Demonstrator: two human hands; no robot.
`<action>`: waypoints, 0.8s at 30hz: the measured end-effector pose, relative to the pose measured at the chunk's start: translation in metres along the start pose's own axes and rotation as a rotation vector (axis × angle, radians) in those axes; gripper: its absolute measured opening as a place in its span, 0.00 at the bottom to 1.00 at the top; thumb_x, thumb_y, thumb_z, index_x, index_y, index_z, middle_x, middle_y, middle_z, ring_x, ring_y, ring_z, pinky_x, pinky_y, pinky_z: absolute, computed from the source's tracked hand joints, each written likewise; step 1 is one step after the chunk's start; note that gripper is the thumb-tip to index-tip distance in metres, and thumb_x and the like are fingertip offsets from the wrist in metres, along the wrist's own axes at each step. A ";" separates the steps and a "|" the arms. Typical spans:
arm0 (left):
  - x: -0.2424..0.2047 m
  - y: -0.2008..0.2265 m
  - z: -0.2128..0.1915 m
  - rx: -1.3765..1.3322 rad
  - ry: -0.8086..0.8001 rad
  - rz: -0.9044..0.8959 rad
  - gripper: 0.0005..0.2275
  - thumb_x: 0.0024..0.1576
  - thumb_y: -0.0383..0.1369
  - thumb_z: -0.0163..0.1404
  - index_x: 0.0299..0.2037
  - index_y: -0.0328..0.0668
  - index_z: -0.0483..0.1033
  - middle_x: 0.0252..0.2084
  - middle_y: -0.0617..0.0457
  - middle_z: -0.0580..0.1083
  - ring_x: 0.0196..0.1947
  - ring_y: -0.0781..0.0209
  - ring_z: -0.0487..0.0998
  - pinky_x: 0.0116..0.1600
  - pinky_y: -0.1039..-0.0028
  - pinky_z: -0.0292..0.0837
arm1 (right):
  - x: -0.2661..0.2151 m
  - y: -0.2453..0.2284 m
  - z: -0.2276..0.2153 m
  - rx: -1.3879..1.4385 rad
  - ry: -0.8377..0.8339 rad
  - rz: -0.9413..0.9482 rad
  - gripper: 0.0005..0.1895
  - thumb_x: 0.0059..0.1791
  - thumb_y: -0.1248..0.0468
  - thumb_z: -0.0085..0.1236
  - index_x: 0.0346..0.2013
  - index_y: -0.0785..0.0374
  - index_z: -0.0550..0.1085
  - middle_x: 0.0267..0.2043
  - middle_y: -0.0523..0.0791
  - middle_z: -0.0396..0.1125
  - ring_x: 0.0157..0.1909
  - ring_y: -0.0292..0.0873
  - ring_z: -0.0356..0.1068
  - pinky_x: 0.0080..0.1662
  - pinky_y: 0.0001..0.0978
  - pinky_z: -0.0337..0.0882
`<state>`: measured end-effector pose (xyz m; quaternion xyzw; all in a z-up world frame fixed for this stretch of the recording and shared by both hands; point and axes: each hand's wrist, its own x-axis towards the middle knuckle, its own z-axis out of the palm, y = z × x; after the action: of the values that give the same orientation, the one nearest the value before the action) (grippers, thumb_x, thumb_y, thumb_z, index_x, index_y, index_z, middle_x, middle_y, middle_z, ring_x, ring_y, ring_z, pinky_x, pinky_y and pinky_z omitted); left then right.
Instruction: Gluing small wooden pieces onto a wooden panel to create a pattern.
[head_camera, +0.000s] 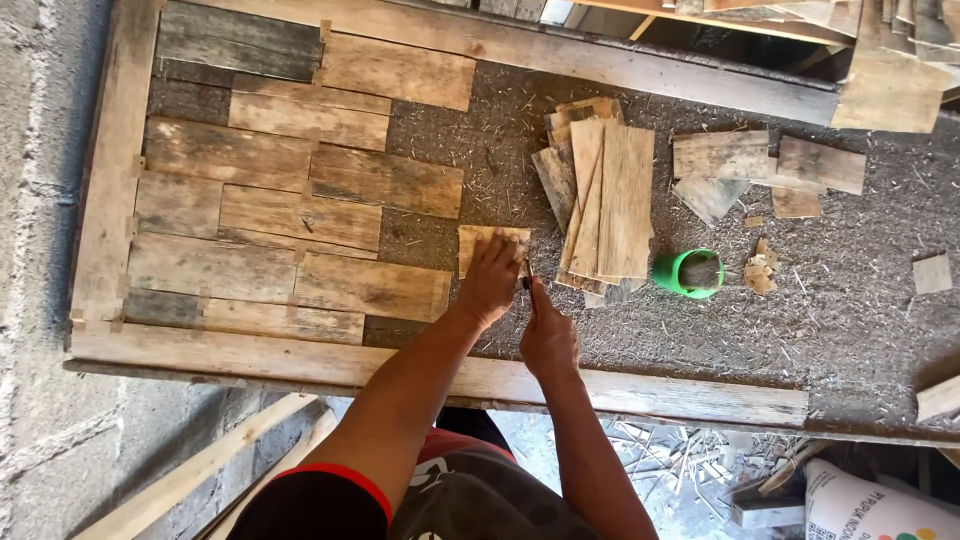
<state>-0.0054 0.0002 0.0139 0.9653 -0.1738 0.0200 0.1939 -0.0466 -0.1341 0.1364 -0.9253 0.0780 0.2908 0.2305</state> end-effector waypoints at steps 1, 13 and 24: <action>-0.001 0.001 0.000 -0.002 -0.004 0.000 0.14 0.54 0.32 0.55 0.49 0.38 0.81 0.70 0.37 0.65 0.74 0.34 0.57 0.74 0.38 0.44 | 0.006 0.013 0.014 0.000 -0.002 0.003 0.29 0.59 0.65 0.39 0.76 0.44 0.53 0.21 0.51 0.71 0.13 0.42 0.61 0.15 0.36 0.62; 0.002 0.004 -0.009 -0.118 0.013 -0.009 0.19 0.53 0.39 0.57 0.52 0.37 0.80 0.70 0.34 0.61 0.73 0.30 0.52 0.73 0.37 0.41 | 0.014 0.058 0.066 0.028 0.284 -0.250 0.35 0.54 0.72 0.44 0.74 0.46 0.54 0.29 0.52 0.73 0.13 0.38 0.65 0.12 0.32 0.63; 0.000 -0.008 0.025 0.186 0.006 0.027 0.22 0.48 0.30 0.60 0.56 0.47 0.79 0.73 0.42 0.61 0.77 0.38 0.51 0.77 0.43 0.39 | 0.013 0.055 0.067 0.088 0.320 -0.280 0.30 0.56 0.72 0.42 0.73 0.53 0.55 0.45 0.56 0.76 0.28 0.48 0.77 0.20 0.38 0.74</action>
<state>-0.0037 -0.0024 -0.0120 0.9766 -0.1836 0.0414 0.1038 -0.0849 -0.1512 0.0599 -0.9504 -0.0030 0.1018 0.2937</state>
